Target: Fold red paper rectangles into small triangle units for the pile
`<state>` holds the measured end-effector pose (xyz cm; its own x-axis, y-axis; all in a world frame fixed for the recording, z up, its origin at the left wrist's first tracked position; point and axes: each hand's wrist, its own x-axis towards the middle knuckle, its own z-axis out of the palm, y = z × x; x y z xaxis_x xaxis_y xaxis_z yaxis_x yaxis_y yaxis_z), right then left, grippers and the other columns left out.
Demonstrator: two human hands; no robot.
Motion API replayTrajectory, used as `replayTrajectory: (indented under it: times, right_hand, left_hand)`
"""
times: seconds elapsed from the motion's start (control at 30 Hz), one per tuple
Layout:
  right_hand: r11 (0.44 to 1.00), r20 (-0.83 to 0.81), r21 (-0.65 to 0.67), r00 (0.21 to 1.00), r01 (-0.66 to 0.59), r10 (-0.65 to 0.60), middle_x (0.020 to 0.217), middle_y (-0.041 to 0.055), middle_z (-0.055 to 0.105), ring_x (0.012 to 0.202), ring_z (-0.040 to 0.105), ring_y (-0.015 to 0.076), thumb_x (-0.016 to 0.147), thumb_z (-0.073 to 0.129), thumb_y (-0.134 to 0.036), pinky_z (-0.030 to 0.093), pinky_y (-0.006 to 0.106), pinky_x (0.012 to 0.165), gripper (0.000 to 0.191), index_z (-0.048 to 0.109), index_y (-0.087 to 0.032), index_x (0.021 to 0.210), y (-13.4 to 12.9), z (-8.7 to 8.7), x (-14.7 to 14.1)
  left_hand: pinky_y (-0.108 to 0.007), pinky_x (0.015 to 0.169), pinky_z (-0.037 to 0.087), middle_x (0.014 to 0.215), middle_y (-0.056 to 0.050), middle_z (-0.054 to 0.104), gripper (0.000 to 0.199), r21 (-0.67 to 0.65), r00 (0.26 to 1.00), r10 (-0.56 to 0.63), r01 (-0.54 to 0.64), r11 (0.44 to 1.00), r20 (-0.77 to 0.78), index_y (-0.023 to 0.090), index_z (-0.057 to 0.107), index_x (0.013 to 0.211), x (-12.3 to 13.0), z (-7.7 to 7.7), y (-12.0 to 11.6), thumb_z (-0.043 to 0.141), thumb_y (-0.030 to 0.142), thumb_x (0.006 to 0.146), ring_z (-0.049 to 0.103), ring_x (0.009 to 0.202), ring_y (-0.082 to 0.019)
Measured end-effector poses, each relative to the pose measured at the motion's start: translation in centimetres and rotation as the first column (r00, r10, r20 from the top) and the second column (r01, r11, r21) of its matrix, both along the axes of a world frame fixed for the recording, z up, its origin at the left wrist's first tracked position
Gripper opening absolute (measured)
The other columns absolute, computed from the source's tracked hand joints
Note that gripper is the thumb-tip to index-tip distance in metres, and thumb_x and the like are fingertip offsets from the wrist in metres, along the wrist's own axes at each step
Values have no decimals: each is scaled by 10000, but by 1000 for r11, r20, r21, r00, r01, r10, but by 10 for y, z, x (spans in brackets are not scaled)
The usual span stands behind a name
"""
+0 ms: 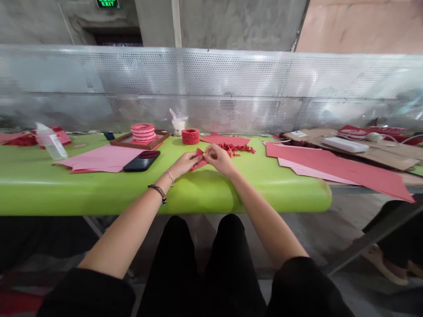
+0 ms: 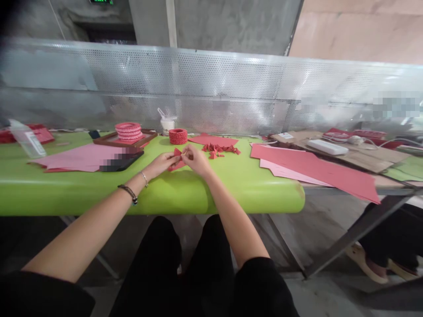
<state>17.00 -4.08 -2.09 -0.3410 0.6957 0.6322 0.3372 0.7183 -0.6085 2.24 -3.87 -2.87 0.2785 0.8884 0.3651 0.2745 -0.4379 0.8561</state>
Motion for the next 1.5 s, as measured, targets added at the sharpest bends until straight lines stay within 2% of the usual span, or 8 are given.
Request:
replayTrajectory:
  times: [0.1, 0.2, 0.33, 0.53, 0.73, 1.07, 1.5]
  right_hand:
    - [1000, -43, -9, 999, 12, -12, 679, -19, 533, 546, 486, 77, 704, 536, -159, 385, 200, 520, 112, 495, -167, 808, -1, 2, 1]
    - [999, -65, -48, 998, -13, 10, 644, -18, 545, 544, 505, 81, 685, 540, -117, 407, 211, 544, 56, 510, -162, 700, 2, 3, 1]
    - [990, -140, -126, 990, -55, 37, 565, -38, 530, 510, 518, 76, 700, 511, -82, 421, 203, 525, 89, 485, -161, 667, 5, 2, 2]
    - [948, -278, -281, 958, -148, 68, 581, -22, 587, 549, 587, 73, 747, 487, -88, 491, 204, 591, 86, 495, -154, 694, 4, 3, 3]
    - [890, -367, -383, 925, -245, 97, 601, 8, 624, 576, 607, 72, 781, 437, -48, 509, 217, 648, 154, 534, -131, 693, 5, 4, 4]
    - [858, -381, -408, 912, -314, 152, 610, -11, 625, 605, 606, 68, 738, 509, -42, 491, 191, 628, 109, 545, -132, 688, 3, 4, 5]
    - [902, -251, -342, 950, -265, 185, 589, -23, 592, 551, 558, 57, 702, 557, -84, 458, 194, 575, 56, 524, -129, 701, 8, 0, 7]
  left_hand:
    - [-196, 417, 263, 452, 45, 464, 148, -11, 998, -17, 16, 1000, -52, 136, 591, 578, 2, 0, -2, 594, 260, 659, 353, 403, -64]
    - [-190, 415, 263, 483, 39, 498, 81, -14, 998, -11, 10, 1000, -69, 134, 615, 602, 3, 0, -4, 597, 206, 635, 358, 414, -61]
    - [-184, 397, 264, 449, 54, 432, 135, -8, 999, 23, -24, 1000, -32, 132, 598, 663, 3, 1, -5, 546, 253, 690, 358, 396, -62]
    - [-179, 386, 308, 530, 35, 491, 163, -4, 999, 4, -3, 1000, 39, 155, 508, 710, 1, 0, -1, 496, 314, 744, 432, 415, -72]
    - [-170, 368, 279, 445, 64, 431, 192, 11, 999, -9, 8, 1000, 53, 161, 494, 697, -1, 0, -1, 506, 344, 752, 367, 351, -55]
    - [-160, 377, 269, 410, 86, 362, 167, 31, 999, 21, -23, 999, 42, 145, 489, 668, -1, 0, -3, 489, 275, 773, 323, 346, -44]
    - [-155, 362, 255, 374, 96, 364, 102, -37, 999, 8, -6, 999, 36, 129, 511, 711, 2, 1, -3, 477, 187, 787, 309, 326, -40]
